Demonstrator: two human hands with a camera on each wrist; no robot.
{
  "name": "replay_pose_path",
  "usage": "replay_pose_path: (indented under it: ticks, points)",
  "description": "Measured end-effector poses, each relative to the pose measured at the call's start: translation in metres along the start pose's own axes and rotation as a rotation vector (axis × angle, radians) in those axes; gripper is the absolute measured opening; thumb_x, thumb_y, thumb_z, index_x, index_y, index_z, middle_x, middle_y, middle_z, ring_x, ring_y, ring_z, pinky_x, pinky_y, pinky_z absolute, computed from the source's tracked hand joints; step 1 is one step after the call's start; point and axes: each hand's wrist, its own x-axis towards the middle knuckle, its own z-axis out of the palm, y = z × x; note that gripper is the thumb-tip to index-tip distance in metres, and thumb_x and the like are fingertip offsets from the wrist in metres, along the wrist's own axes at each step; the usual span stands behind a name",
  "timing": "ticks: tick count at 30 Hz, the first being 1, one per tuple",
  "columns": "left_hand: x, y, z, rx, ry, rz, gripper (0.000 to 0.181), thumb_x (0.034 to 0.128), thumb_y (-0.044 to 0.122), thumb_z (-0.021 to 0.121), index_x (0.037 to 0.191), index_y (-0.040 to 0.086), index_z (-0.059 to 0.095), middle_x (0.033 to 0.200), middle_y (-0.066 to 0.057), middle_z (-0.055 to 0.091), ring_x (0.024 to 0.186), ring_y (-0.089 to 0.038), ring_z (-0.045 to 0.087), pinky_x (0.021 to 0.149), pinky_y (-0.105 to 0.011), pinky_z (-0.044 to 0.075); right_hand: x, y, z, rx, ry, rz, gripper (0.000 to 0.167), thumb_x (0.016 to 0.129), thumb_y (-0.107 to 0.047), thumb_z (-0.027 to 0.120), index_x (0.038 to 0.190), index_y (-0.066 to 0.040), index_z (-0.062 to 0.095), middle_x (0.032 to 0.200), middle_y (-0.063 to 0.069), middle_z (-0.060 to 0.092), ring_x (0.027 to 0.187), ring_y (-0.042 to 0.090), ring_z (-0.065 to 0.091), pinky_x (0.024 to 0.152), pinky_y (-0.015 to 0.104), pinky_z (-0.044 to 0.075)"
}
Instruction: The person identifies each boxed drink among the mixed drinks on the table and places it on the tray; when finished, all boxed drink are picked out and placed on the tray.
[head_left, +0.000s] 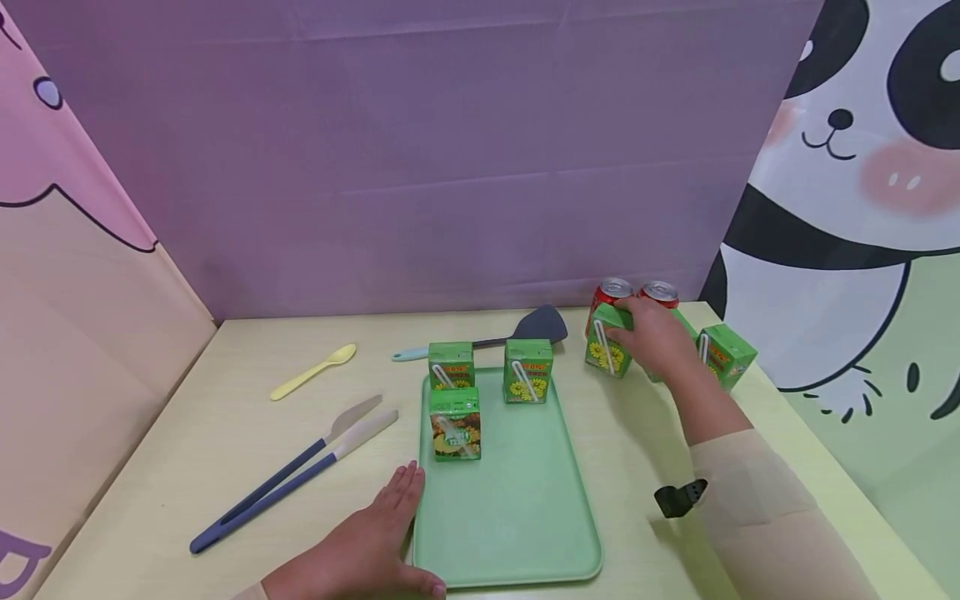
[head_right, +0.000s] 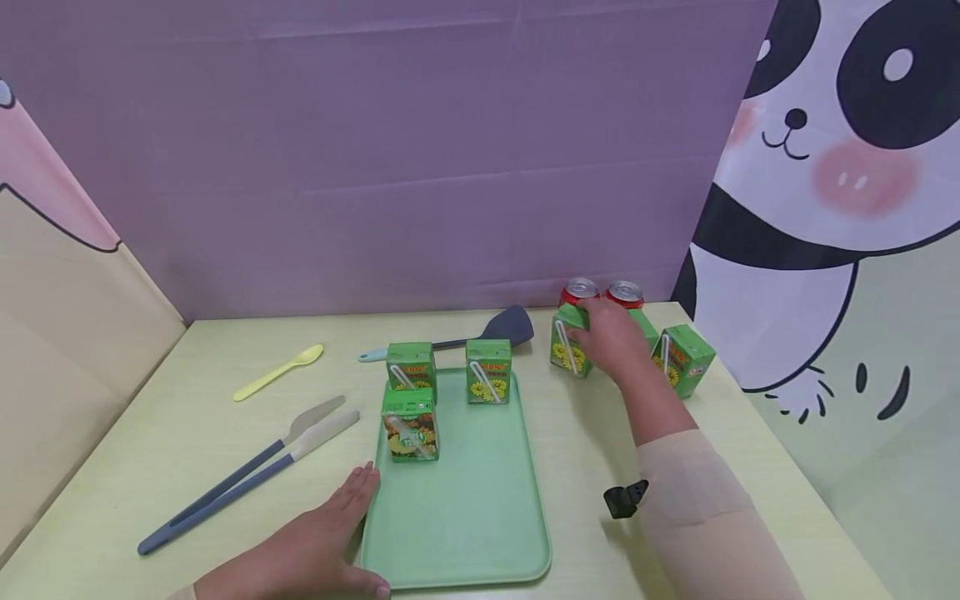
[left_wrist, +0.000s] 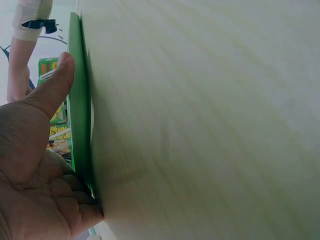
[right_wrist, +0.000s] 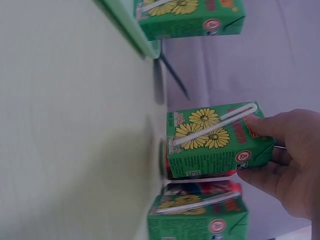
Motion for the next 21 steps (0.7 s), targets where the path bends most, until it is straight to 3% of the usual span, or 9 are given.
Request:
replay_pose_path:
  ticks: [11, 18, 21]
  points:
    - [0.000, 0.000, 0.001, -0.004, 0.003, -0.004, 0.136, 0.0602, 0.083, 0.067, 0.159, 0.011, 0.007, 0.166, -0.007, 0.003, 0.153, -0.028, 0.005, 0.114, -0.054, 0.030, -0.024, -0.032, -0.029, 0.023, -0.035, -0.024, 0.060, 0.092, -0.034, 0.067, 0.142, -0.008, 0.047, 0.136, 0.021, 0.052, 0.119, 0.040, 0.053, 0.094, 0.062, 0.045]
    - [0.001, 0.000, 0.001, -0.010, 0.001, -0.003, 0.136, 0.0605, 0.083, 0.067, 0.159, 0.011, 0.007, 0.167, -0.007, 0.002, 0.153, -0.028, 0.005, 0.115, -0.054, 0.029, -0.047, -0.052, -0.038, 0.030, -0.026, -0.119, 0.055, 0.091, -0.031, 0.070, 0.138, -0.010, 0.052, 0.133, 0.014, 0.059, 0.116, 0.035, 0.058, 0.094, 0.058, 0.046]
    - [-0.001, 0.001, 0.000, -0.011, 0.004, 0.003, 0.136, 0.0610, 0.083, 0.067, 0.159, 0.010, 0.007, 0.166, -0.007, 0.003, 0.153, -0.028, 0.005, 0.115, -0.054, 0.029, -0.055, -0.059, -0.037, 0.038, -0.049, -0.165, 0.056, 0.090, -0.029, 0.071, 0.139, -0.009, 0.051, 0.137, 0.013, 0.057, 0.122, 0.035, 0.054, 0.099, 0.058, 0.044]
